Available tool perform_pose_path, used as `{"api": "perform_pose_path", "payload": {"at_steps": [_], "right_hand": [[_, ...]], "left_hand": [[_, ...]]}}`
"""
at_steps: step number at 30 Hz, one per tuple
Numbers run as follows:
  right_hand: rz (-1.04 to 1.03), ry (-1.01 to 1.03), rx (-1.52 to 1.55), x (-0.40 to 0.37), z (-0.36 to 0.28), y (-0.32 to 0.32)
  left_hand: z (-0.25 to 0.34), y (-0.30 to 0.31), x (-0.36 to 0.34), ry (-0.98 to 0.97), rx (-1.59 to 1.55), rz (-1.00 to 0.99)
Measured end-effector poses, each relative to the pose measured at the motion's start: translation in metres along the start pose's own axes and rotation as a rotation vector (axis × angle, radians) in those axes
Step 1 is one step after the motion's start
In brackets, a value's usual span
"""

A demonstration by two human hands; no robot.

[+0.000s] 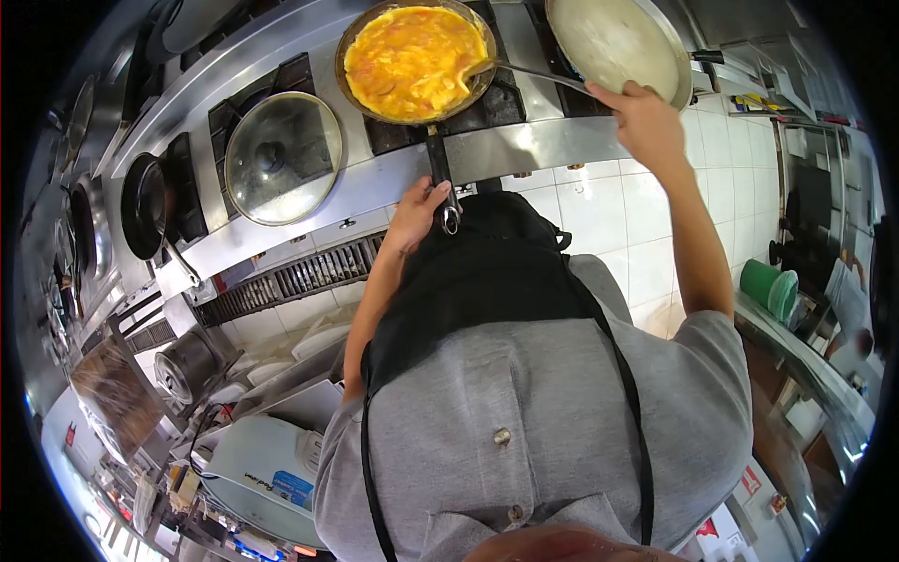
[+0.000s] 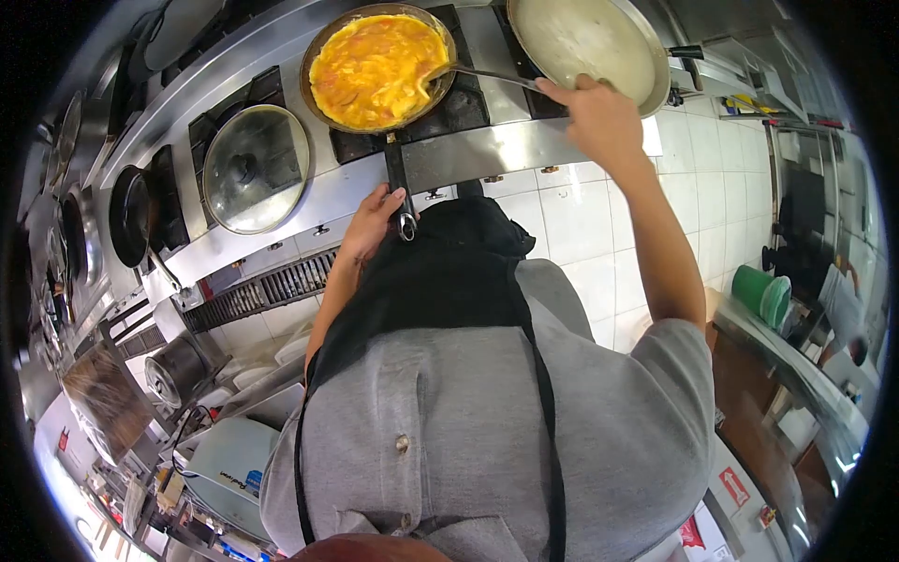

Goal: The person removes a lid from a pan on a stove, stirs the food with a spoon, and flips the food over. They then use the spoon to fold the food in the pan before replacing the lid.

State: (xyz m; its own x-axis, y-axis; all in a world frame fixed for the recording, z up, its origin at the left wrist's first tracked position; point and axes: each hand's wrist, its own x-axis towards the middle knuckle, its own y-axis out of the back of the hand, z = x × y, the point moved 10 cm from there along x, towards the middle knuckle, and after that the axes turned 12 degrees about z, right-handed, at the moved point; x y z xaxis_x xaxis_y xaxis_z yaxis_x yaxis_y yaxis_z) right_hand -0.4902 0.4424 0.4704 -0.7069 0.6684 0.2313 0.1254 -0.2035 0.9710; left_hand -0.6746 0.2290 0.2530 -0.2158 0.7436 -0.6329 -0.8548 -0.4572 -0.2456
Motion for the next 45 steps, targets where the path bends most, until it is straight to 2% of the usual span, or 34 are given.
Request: {"api": "perform_pose_path", "payload": {"at_steps": [4,6,13,15,19,24,34,36,40,42,45], "right_hand": [[-0.019,-0.067,-0.073,0.009,0.013,0.032],[0.090,0.059,-0.169,0.018,0.008,0.045],[0.157,0.238,-0.341,0.066,0.005,0.044],[0.238,0.442,-0.415,0.076,-0.006,0.038],[0.134,0.436,-0.320,0.100,0.022,0.006],[0.091,0.400,-0.016,0.104,0.061,-0.035],[0.068,0.364,0.043,0.108,0.060,-0.059],[0.337,0.575,0.149,0.099,0.040,-0.024],[0.258,0.480,0.194,0.099,0.044,-0.035],[0.085,0.366,0.055,0.101,0.054,-0.058],[0.136,0.312,0.002,0.092,0.064,-0.030]], "left_hand": [[-0.001,0.000,0.002,-0.017,0.011,0.012],[0.000,0.000,0.000,-0.002,0.002,0.011],[0.002,-0.001,-0.001,0.014,0.014,0.029],[0.002,-0.001,-0.002,0.029,0.020,0.035],[-0.002,0.001,0.000,-0.014,0.069,0.011],[0.000,0.001,0.001,-0.048,0.083,0.023],[0.000,0.000,-0.001,0.031,0.102,0.029],[-0.003,0.000,0.001,0.045,0.090,0.008],[-0.003,0.000,-0.001,0.062,0.058,0.031],[0.001,-0.001,-0.003,0.047,0.058,0.029],[0.000,0.000,-0.005,0.051,0.091,0.057]]}}
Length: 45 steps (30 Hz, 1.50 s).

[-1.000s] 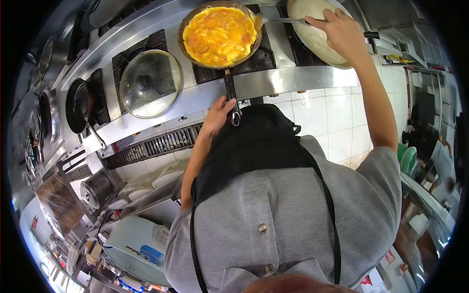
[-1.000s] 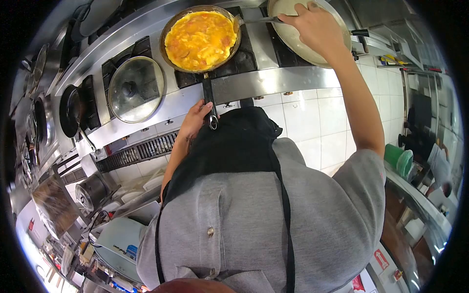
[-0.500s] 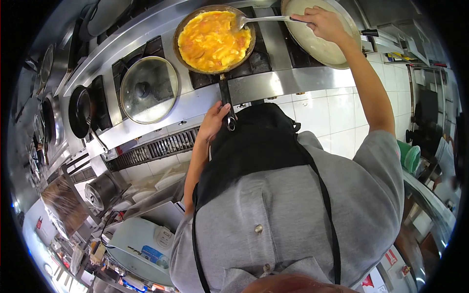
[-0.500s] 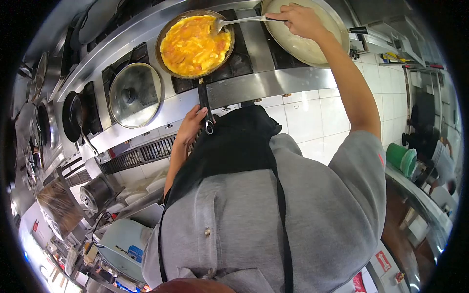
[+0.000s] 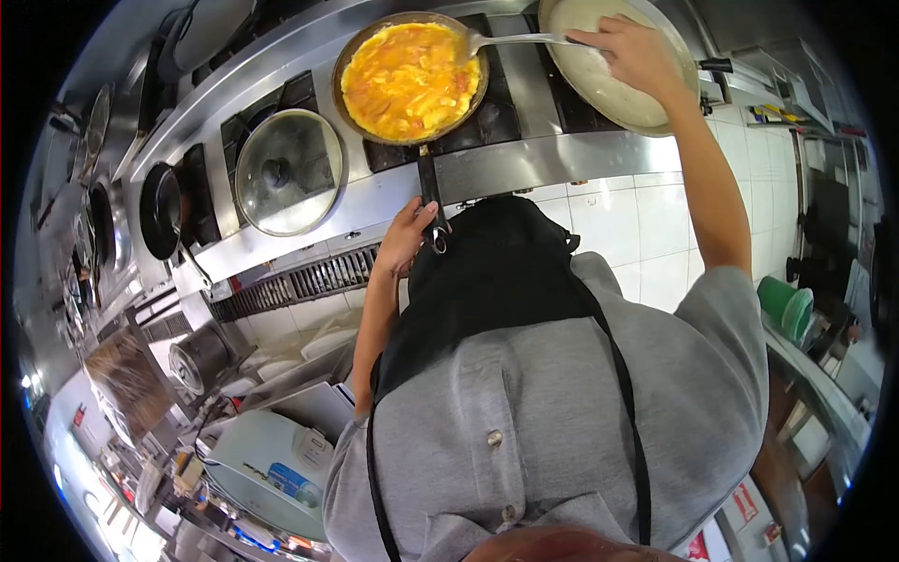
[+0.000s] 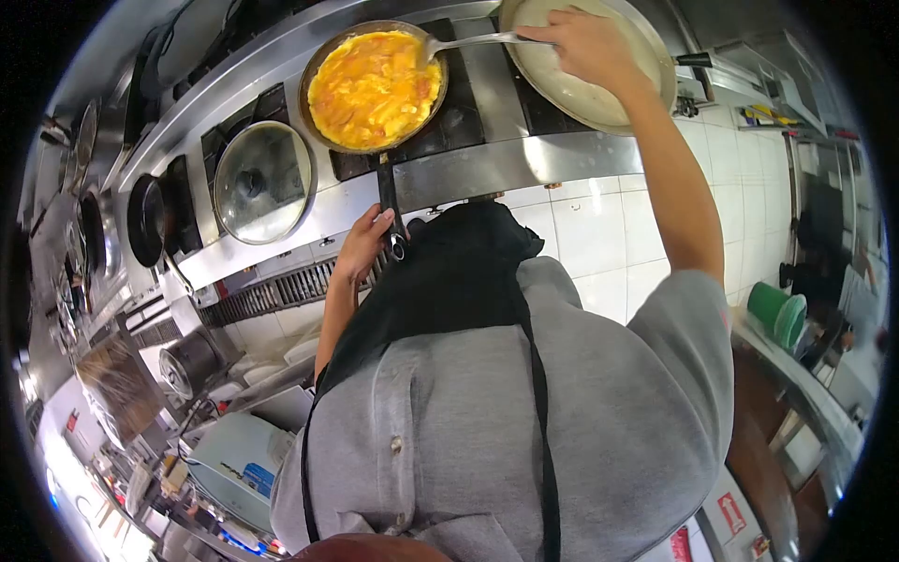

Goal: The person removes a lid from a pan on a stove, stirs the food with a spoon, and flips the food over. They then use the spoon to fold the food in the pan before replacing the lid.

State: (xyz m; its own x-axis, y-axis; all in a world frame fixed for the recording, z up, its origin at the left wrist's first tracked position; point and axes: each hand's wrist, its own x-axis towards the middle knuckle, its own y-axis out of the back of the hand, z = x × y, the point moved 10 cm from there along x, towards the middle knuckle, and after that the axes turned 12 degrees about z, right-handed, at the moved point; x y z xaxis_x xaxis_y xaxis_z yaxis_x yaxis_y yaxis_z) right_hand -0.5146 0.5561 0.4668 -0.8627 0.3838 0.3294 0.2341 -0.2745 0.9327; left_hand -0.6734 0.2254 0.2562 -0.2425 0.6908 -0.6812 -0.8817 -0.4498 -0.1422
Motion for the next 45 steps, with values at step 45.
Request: {"api": "perform_pose_path", "payload": {"at_steps": [45], "right_hand": [[-0.127,-0.383,0.235,-0.027,-0.094,-0.055]], "left_hand": [[-0.005,0.001,0.007,-0.076,-0.059,0.006]]}}
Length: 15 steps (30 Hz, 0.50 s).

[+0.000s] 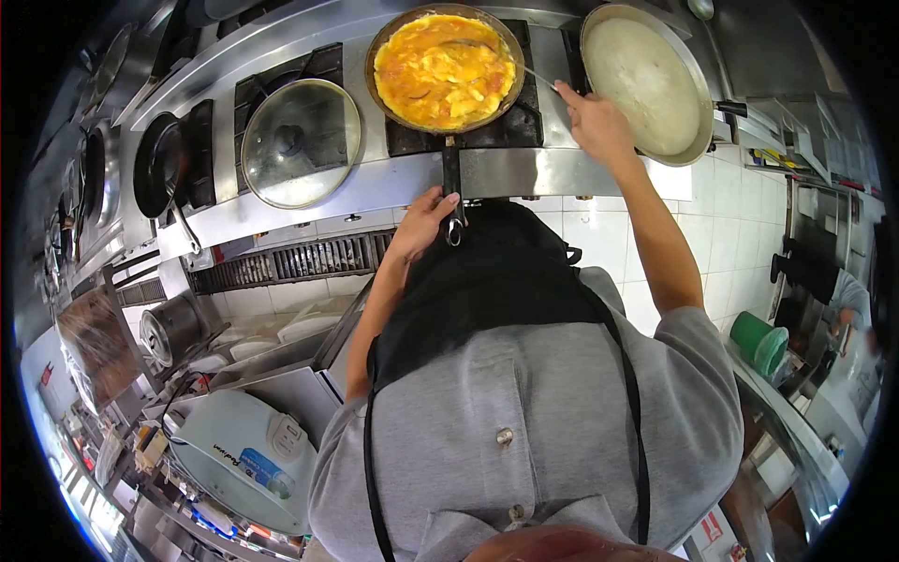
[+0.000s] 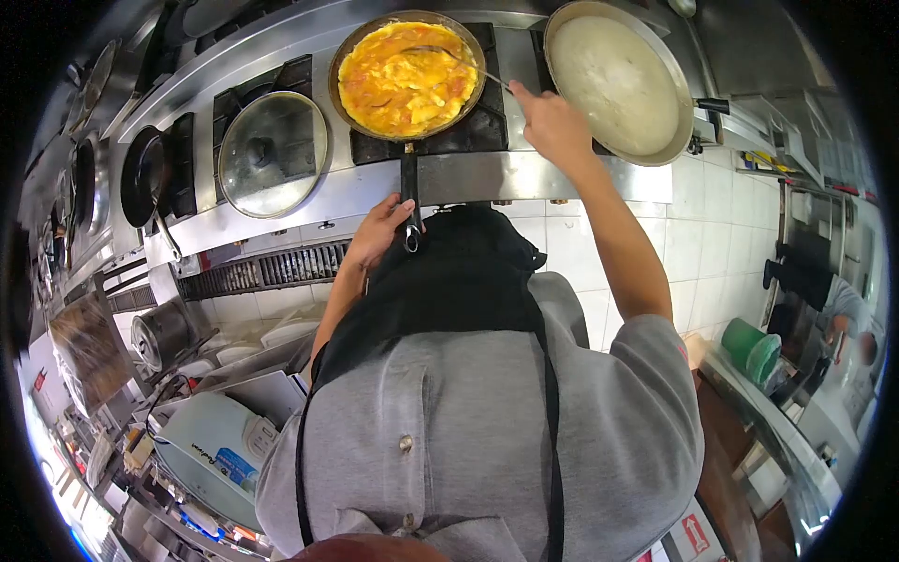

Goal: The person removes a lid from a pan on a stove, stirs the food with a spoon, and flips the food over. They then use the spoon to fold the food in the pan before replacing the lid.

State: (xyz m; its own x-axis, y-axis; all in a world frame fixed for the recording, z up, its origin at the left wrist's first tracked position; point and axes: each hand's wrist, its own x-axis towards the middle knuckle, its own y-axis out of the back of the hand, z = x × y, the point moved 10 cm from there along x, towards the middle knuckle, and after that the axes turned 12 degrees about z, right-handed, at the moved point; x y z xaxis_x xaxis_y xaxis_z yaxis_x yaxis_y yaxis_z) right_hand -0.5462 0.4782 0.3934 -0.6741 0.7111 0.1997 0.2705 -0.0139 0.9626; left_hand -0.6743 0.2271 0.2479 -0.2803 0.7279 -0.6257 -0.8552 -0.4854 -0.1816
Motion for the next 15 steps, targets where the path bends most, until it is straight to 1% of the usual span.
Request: {"api": "perform_pose_path", "payload": {"at_steps": [1,3,7,9,13,15], "right_hand": [[0.002,0.006,0.001,-0.002,0.000,-0.004],[-0.059,-0.003,-0.022,-0.014,0.006,-0.010],[-0.046,0.068,-0.005,-0.023,0.010,0.005],[-0.059,0.016,0.037,-0.016,0.014,0.015],[-0.009,0.023,0.007,0.010,0.007,0.012],[0.006,0.093,0.025,0.026,-0.002,-0.001]], "left_hand": [[-0.002,0.002,0.002,-0.004,-0.002,0.004],[-0.001,0.004,0.004,-0.050,0.027,0.030],[0.000,0.002,0.001,-0.043,-0.001,0.017],[0.003,0.002,-0.002,-0.027,-0.017,0.051],[0.001,0.003,-0.002,-0.010,-0.024,0.057],[-0.003,0.004,-0.001,0.021,-0.007,0.075]]}}
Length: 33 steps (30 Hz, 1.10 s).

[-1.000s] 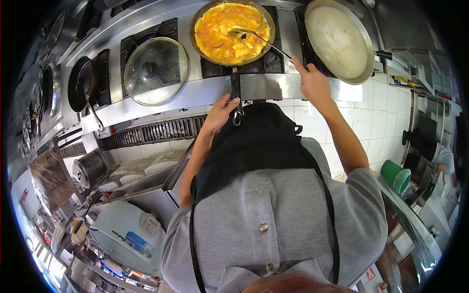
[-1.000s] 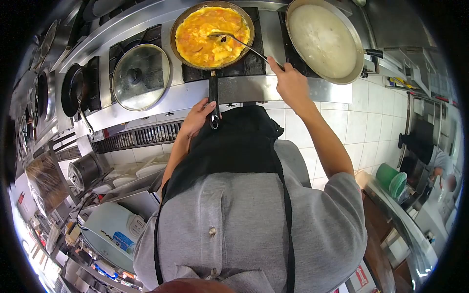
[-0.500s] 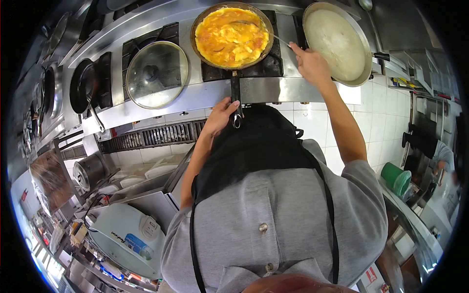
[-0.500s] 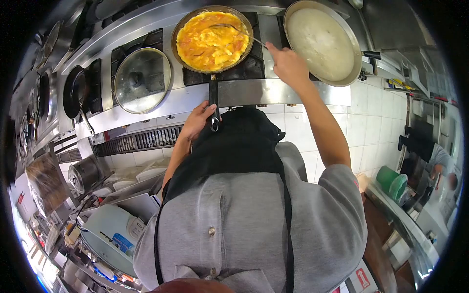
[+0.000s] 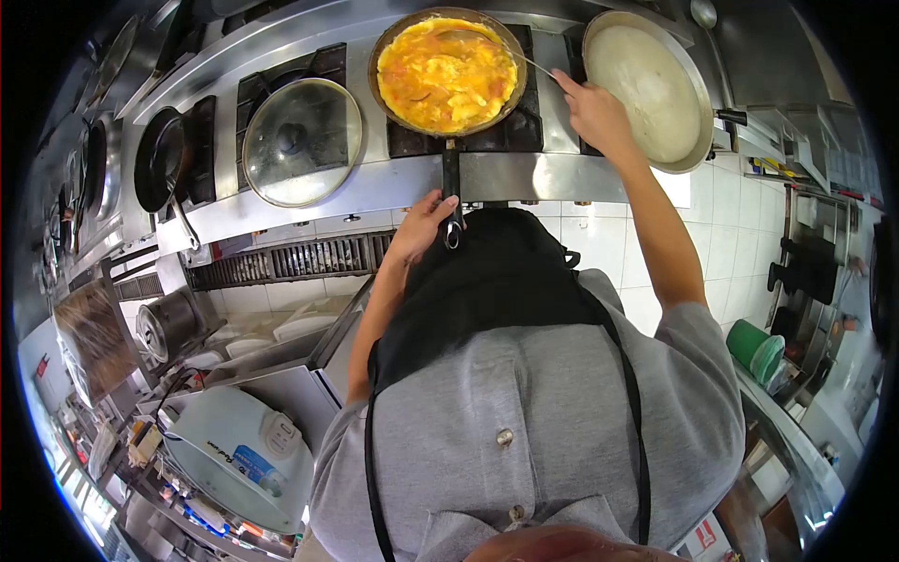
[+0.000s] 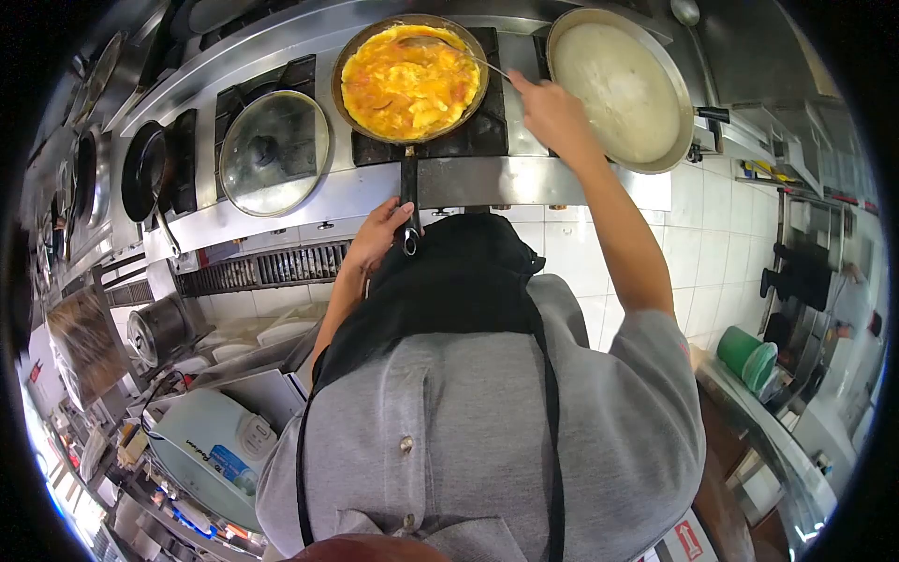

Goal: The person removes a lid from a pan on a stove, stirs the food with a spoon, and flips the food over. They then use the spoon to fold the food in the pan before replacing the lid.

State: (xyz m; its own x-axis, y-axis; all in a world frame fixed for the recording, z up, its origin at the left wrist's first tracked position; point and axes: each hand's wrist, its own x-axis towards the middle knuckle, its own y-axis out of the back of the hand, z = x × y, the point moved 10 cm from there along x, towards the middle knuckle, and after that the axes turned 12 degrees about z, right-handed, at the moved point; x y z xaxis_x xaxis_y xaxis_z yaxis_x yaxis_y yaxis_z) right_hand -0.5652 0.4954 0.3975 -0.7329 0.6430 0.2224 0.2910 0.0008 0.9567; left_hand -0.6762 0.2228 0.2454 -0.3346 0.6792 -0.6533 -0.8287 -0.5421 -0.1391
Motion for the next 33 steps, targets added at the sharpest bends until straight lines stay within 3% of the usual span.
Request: {"api": "perform_pose_path", "payload": {"at_steps": [9,19,24,33], "right_hand": [[-0.164,0.046,-0.024,-0.014,-0.010,-0.027],[-0.132,0.042,-0.034,-0.034,-0.015,-0.011],[0.004,0.001,-0.007,-0.011,-0.003,-0.004],[-0.057,-0.042,0.010,-0.007,0.014,-0.028]], "left_hand": [[0.003,-0.001,0.000,-0.034,-0.006,-0.007],[-0.006,0.003,0.005,-0.018,-0.020,0.035],[0.004,-0.003,-0.003,-0.021,-0.004,-0.008],[0.004,-0.003,-0.002,-0.008,-0.038,-0.001]]}}
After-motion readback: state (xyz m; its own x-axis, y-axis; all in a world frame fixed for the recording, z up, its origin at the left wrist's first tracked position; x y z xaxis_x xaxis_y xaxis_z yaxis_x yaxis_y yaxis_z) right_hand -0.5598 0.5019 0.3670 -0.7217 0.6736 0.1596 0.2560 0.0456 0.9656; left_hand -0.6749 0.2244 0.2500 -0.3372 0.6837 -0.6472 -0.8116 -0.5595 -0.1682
